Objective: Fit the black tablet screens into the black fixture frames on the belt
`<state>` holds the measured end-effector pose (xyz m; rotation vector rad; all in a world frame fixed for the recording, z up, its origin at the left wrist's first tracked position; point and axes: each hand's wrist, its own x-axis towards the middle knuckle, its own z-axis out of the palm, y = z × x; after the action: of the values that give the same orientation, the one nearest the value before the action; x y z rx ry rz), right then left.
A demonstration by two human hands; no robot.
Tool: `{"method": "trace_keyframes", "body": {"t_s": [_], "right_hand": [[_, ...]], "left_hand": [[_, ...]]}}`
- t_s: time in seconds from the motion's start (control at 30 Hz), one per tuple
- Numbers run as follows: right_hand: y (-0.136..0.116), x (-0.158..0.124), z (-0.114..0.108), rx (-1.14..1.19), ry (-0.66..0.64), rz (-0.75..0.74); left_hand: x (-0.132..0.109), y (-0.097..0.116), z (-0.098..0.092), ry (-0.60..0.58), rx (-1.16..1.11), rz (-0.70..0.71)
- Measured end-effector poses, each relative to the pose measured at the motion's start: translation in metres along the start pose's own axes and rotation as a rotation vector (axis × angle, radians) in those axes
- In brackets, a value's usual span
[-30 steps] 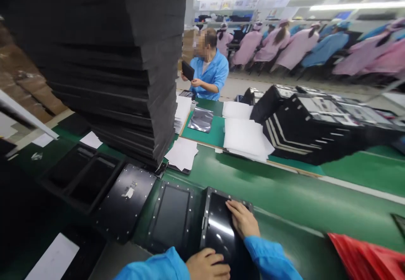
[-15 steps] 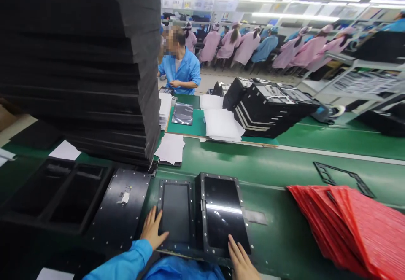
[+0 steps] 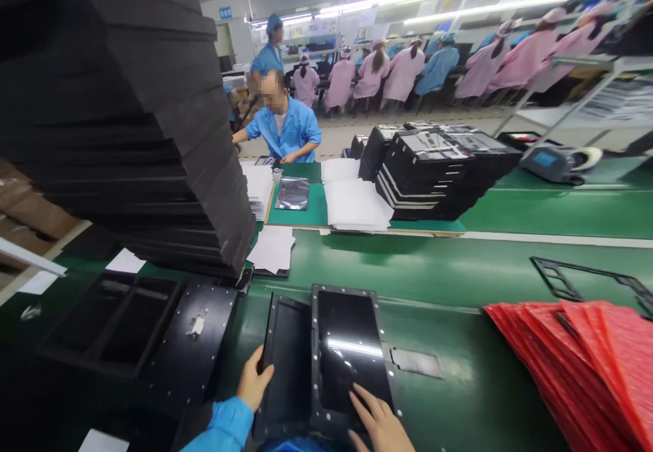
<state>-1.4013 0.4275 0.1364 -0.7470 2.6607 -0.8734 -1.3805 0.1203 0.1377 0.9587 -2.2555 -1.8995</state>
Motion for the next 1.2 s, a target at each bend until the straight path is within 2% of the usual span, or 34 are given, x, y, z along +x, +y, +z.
{"method": "trace_keyframes", "body": {"t_s": [0.1, 0.17, 0.23, 0.3, 0.37, 0.43, 0.63, 0.7, 0.77, 0.83, 0.9, 0.97, 1.03, 1.07, 1.13, 1.2], "right_hand": [[-0.023, 0.029, -0.015, 0.587, -0.075, 0.108], [-0.035, 0.043, -0.020, 0.955, -0.145, 0.210], [-0.035, 0.048, -0.024, 1.101, -0.015, 0.323], [-0.024, 0.049, -0.028, 1.171, 0.059, 0.410], [-0.006, 0.048, -0.033, 1.191, 0.072, 0.482], [0.010, 0.052, -0.038, 1.183, 0.077, 0.526], [0.041, 0.068, -0.051, 1.145, 0.103, 0.582], [0.051, 0.063, -0.056, 1.106, 0.173, 0.548], [0.060, 0.052, -0.060, 1.007, 0.315, 0.498], [0.064, 0.039, -0.057, 0.864, 0.412, 0.487], [0.065, 0.026, -0.045, 0.752, 0.364, 0.479], [0.068, 0.018, -0.026, 0.668, 0.259, 0.443], [0.076, 0.021, -0.008, 0.595, 0.289, 0.390], [0.081, 0.026, -0.003, 0.552, 0.304, 0.367], [0.084, 0.040, -0.003, 0.455, 0.422, 0.315], [0.070, 0.056, -0.014, 0.406, 0.483, 0.231]], "left_hand": [[-0.044, 0.035, 0.021, -0.147, 0.057, 0.097], [-0.079, 0.056, 0.045, -0.276, 0.225, 0.277], [-0.108, 0.069, 0.073, -0.365, 0.447, 0.479], [-0.126, 0.072, 0.095, -0.336, 0.651, 0.645], [-0.134, 0.067, 0.110, -0.257, 0.802, 0.718], [-0.138, 0.060, 0.117, -0.229, 0.889, 0.719], [-0.136, 0.056, 0.119, -0.271, 1.076, 0.609], [-0.133, 0.058, 0.119, -0.312, 1.139, 0.529], [-0.130, 0.058, 0.120, -0.353, 1.195, 0.445], [-0.130, 0.052, 0.124, -0.372, 1.236, 0.389], [-0.134, 0.041, 0.130, -0.369, 1.255, 0.389], [-0.134, 0.025, 0.131, -0.357, 1.250, 0.458], [-0.120, 0.010, 0.117, -0.343, 1.227, 0.582], [-0.106, 0.006, 0.102, -0.325, 1.225, 0.637], [-0.068, 0.010, 0.051, -0.208, 1.258, 0.658], [-0.024, 0.026, -0.021, 0.026, 1.291, 0.522]]}}
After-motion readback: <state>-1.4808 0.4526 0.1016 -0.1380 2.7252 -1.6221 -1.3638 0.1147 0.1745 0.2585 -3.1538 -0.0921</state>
